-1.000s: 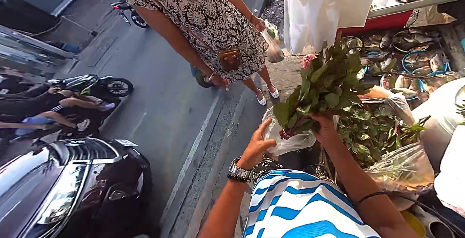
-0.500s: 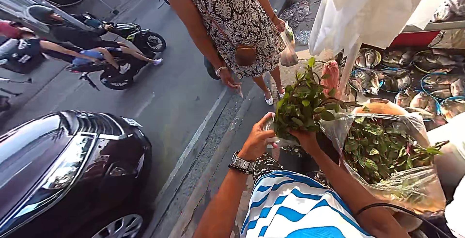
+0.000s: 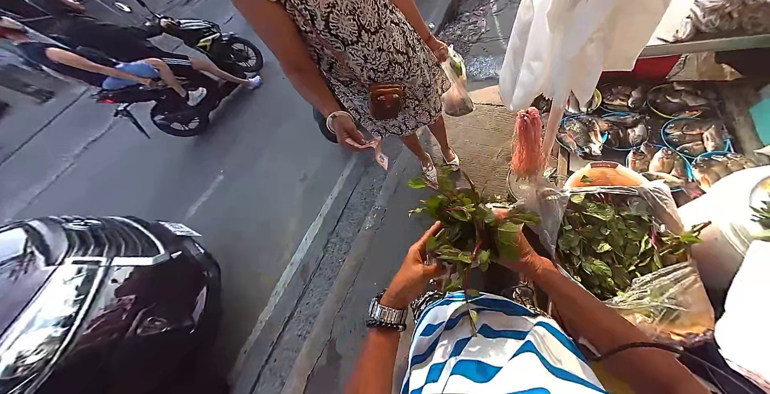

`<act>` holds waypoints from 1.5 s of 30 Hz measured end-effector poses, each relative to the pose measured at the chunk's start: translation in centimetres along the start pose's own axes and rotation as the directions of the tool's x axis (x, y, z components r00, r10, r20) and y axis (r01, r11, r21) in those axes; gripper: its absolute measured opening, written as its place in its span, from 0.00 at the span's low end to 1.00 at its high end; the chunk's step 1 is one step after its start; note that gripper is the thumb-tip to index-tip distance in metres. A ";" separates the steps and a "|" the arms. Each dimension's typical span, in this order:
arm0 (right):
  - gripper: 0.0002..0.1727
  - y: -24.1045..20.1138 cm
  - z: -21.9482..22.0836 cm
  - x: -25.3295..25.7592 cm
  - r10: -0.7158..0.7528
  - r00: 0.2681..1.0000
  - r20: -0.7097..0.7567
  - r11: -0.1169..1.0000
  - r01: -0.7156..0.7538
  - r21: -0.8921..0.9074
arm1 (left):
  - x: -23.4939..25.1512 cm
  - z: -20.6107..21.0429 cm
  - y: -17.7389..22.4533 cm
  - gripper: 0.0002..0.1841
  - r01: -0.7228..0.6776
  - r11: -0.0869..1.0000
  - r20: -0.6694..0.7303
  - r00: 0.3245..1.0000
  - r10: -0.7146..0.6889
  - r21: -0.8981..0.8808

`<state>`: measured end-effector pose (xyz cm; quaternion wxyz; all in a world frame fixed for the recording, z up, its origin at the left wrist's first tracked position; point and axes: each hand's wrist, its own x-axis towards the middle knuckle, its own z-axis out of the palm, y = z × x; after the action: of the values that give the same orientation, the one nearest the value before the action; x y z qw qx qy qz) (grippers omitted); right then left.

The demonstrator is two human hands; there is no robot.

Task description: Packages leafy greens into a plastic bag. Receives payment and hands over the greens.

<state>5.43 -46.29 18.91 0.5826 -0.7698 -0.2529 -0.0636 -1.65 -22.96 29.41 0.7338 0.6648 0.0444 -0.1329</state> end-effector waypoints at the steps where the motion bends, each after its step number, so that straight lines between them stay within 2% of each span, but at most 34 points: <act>1: 0.31 -0.3 -0.3 -0.1 0.005 0.999 -0.043 1.000 -0.005 -0.008 | -0.5 0.2 -0.3 0.46 0.024 1.000 0.013 1.000 -0.023 -0.011; 3: 0.34 -1.2 -0.9 -0.3 0.034 0.992 -0.123 0.999 -0.038 -0.028 | -1.3 0.9 -0.4 0.50 0.087 0.996 0.029 0.996 -0.087 0.000; 5: 0.38 -1.2 -1.3 -0.2 0.055 0.988 -0.144 0.996 -0.065 -0.067 | -1.3 2.0 -0.3 0.54 0.126 0.991 0.016 0.992 -0.127 0.048; 6: 0.38 -1.2 -1.4 -0.2 0.055 0.988 -0.146 0.992 -0.071 -0.107 | -1.1 2.7 -0.3 0.52 0.128 0.990 0.007 0.992 -0.128 0.063; 7: 0.37 -1.4 -1.4 -0.3 0.065 0.989 -0.135 0.983 -0.086 -0.160 | -0.8 3.5 -0.5 0.49 0.110 0.991 0.007 0.994 -0.110 0.076; 9: 0.35 -2.7 -1.2 -0.6 0.040 0.989 -0.146 0.941 -0.086 -0.328 | 0.0 5.8 -1.2 0.34 0.062 0.994 -0.049 0.997 -0.058 0.089; 10: 0.36 -3.3 -1.1 -0.9 0.019 0.985 -0.171 0.893 -0.094 -0.441 | 0.7 7.1 -1.8 0.25 0.058 0.993 -0.090 0.995 -0.048 0.106; 11: 0.37 -3.7 -1.1 -1.1 0.002 0.979 -0.205 0.833 -0.115 -0.541 | 1.4 8.2 -2.1 0.22 0.045 0.991 -0.102 0.994 -0.032 0.128; 14: 0.42 -4.2 -3.0 -1.8 -0.011 0.963 -0.269 0.655 -0.196 -0.729 | 4.0 10.9 -3.4 0.22 0.003 0.993 -0.093 0.996 0.009 0.119; 15: 0.44 -4.3 -4.1 -2.1 0.009 0.958 -0.285 0.621 -0.229 -0.749 | 5.0 12.3 -3.7 0.23 0.042 0.996 -0.102 0.994 -0.035 0.073; 17: 0.46 -3.9 -6.1 -3.0 0.112 0.949 -0.294 0.583 -0.302 -0.754 | 7.4 15.6 -4.7 0.20 0.170 0.974 -0.127 0.974 -0.190 -0.151; 19: 0.54 -2.4 -7.9 -4.3 0.328 0.912 -0.246 0.536 -0.394 -0.747 | 9.8 17.8 -7.9 0.18 0.275 0.925 -0.091 0.947 -0.307 -0.263; 21: 0.64 -0.8 -10.0 -5.8 0.630 0.772 -0.085 0.545 -0.517 -0.660 | 11.3 18.5 -12.5 0.20 0.357 0.914 0.004 0.932 -0.363 -0.194; 22: 0.63 0.0 -11.1 -6.8 0.704 0.710 -0.007 0.567 -0.568 -0.597 | 11.7 18.3 -14.8 0.22 0.385 0.916 0.041 0.923 -0.383 -0.110; 23: 0.56 0.8 -12.1 -8.2 0.723 0.691 0.031 0.598 -0.602 -0.530 | 11.8 18.0 -16.8 0.23 0.397 0.918 0.065 0.916 -0.396 -0.008; 24: 0.45 1.3 -13.2 -9.6 0.712 0.702 0.000 0.629 -0.638 -0.443 | 11.9 17.9 -17.9 0.24 0.404 0.911 0.075 0.909 -0.410 0.079; 25: 0.33 1.6 -14.2 -11.0 0.685 0.719 -0.118 0.651 -0.677 -0.344 | 12.1 18.1 -18.3 0.23 0.416 0.902 0.051 0.904 -0.424 0.114; 26: 0.25 2.0 -14.9 -12.2 0.655 0.701 -0.283 0.652 -0.713 -0.259 | 12.4 18.2 -18.4 0.23 0.421 0.897 0.032 0.903 -0.428 0.133; 27: 0.22 2.4 -15.6 -13.1 0.662 0.628 -0.410 0.608 -0.769 -0.197 | 12.5 18.2 -18.3 0.23 0.418 0.896 0.041 0.903 -0.428 0.150; 28: 0.23 3.0 -16.2 -13.5 0.704 0.528 -0.474 0.531 -0.835 -0.142 | 12.6 18.1 -18.4 0.23 0.408 0.899 0.055 0.905 -0.421 0.158; 29: 0.26 4.0 -16.5 -13.7 0.754 0.446 -0.483 0.463 -0.882 -0.090 | 12.6 18.0 -18.6 0.23 0.389 0.907 0.061 0.913 -0.403 0.165; 31: 0.32 6.6 -16.5 -13.6 0.842 0.356 -0.406 0.374 -0.927 -0.038 | 12.6 18.2 -18.9 0.21 0.367 0.914 0.057 0.923 -0.382 0.173; 33: 0.27 8.7 -16.1 -13.1 0.874 0.352 -0.335 0.350 -0.934 -0.066 | 12.4 18.2 -18.8 0.22 0.364 0.907 0.059 0.922 -0.383 0.212; 35: 0.18 8.8 -16.1 -12.0 0.858 0.369 -0.356 0.378 -0.925 -0.047 | 12.2 18.2 -18.3 0.21 0.351 0.913 0.048 0.928 -0.368 0.208; 37: 0.13 6.5 -16.6 -9.9 0.820 0.355 -0.448 0.469 -0.866 0.172 | 12.2 18.1 -17.7 0.20 0.338 0.917 0.038 0.935 -0.353 0.211; 38: 0.11 4.7 -16.6 -8.8 0.813 0.352 -0.464 0.534 -0.768 0.353 | 12.0 18.1 -17.4 0.20 0.325 0.921 0.034 0.940 -0.340 0.216; 39: 0.10 2.7 -16.5 -7.9 0.818 0.381 -0.431 0.571 -0.631 0.525 | 11.7 18.1 -16.8 0.20 0.308 0.922 0.041 0.944 -0.326 0.235; 40: 0.11 0.7 -16.3 -7.2 0.821 0.433 -0.372 0.565 -0.522 0.639 | 11.1 18.2 -15.7 0.21 0.283 0.920 0.064 0.948 -0.311 0.272; 42: 0.12 -1.7 -15.5 -6.8 0.809 0.528 -0.258 0.518 -0.433 0.738 | 10.8 18.3 -14.0 0.22 0.232 0.920 0.105 0.955 -0.277 0.317; 43: 0.12 -1.8 -15.2 -6.8 0.811 0.544 -0.216 0.490 -0.428 0.759 | 11.1 18.5 -13.3 0.23 0.221 0.924 0.095 0.960 -0.262 0.311; 44: 0.11 -1.2 -15.2 -6.9 0.827 0.527 -0.194 0.463 -0.442 0.768 | 11.6 18.7 -12.6 0.22 0.217 0.924 0.081 0.964 -0.254 0.316; 45: 0.10 -0.4 -15.4 -7.0 0.856 0.481 -0.191 0.438 -0.478 0.761 | 12.0 19.0 -11.7 0.22 0.219 0.913 0.081 0.962 -0.261 0.345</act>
<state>2.24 -62.69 21.38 0.8146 -0.5110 0.2694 0.0518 4.78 -44.27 17.39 0.5902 0.7589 0.0566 -0.2692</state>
